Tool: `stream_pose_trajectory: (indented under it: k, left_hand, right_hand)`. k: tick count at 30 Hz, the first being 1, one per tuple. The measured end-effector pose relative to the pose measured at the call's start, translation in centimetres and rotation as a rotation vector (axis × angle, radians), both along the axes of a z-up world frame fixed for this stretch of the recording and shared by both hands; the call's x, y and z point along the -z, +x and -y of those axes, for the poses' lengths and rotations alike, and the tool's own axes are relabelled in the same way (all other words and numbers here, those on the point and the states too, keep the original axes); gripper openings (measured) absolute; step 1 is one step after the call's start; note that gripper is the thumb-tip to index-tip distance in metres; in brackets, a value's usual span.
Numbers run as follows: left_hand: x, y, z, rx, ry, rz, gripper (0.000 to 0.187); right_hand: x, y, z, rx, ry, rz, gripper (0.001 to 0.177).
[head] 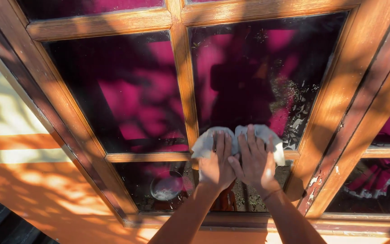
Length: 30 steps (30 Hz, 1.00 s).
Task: Cleaning an exterior glass window pane with a cloth.
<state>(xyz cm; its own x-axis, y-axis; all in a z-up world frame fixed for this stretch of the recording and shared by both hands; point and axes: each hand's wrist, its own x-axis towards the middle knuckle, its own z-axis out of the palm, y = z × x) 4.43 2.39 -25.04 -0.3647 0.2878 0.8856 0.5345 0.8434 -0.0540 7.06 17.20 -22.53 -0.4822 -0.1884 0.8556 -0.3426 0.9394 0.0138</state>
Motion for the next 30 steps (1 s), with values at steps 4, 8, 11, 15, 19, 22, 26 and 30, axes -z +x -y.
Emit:
stream_pose_trajectory:
  k: [4, 8, 11, 15, 19, 22, 26, 30]
  left_hand:
    - [1.7, 2.6, 0.8, 0.04, -0.054, 0.091, 0.067]
    - [-3.6, 3.5, 2.0, 0.077, -0.218, 0.161, 0.062]
    - [-8.8, 0.6, 2.2, 0.039, -0.323, -0.044, 0.051]
    - [-19.6, -0.9, 0.7, 0.139, -0.098, -0.079, 0.059]
    - [-23.4, -3.1, -2.9, 0.248, -0.059, -0.284, 0.072]
    - [-24.2, -3.8, -5.6, 0.218, 0.025, -0.368, 0.065]
    - [-23.0, -2.3, -6.1, 0.009, -0.044, -0.259, 0.06]
    - [-18.8, -3.7, -6.2, 0.219, -0.049, -0.257, 0.062]
  right_hand:
    - [3.3, 1.7, 0.1, -0.027, 0.003, 0.058, 0.07]
    - [-1.0, 1.1, -1.2, -0.206, -0.015, 0.011, 0.062]
    - [-7.6, -0.2, -2.4, -0.275, 0.059, -0.06, 0.057]
    - [-17.7, -1.4, -3.8, -0.244, 0.191, -0.259, 0.057]
    - [-21.2, -4.0, -7.1, -0.213, 0.173, -0.454, 0.057]
    - [-22.0, -4.0, -7.9, -0.124, -0.017, -0.513, 0.052]
    - [-20.2, -3.2, -7.7, -0.079, -0.047, -0.488, 0.05]
    - [-17.3, -2.1, -7.2, -0.055, -0.063, -0.452, 0.055]
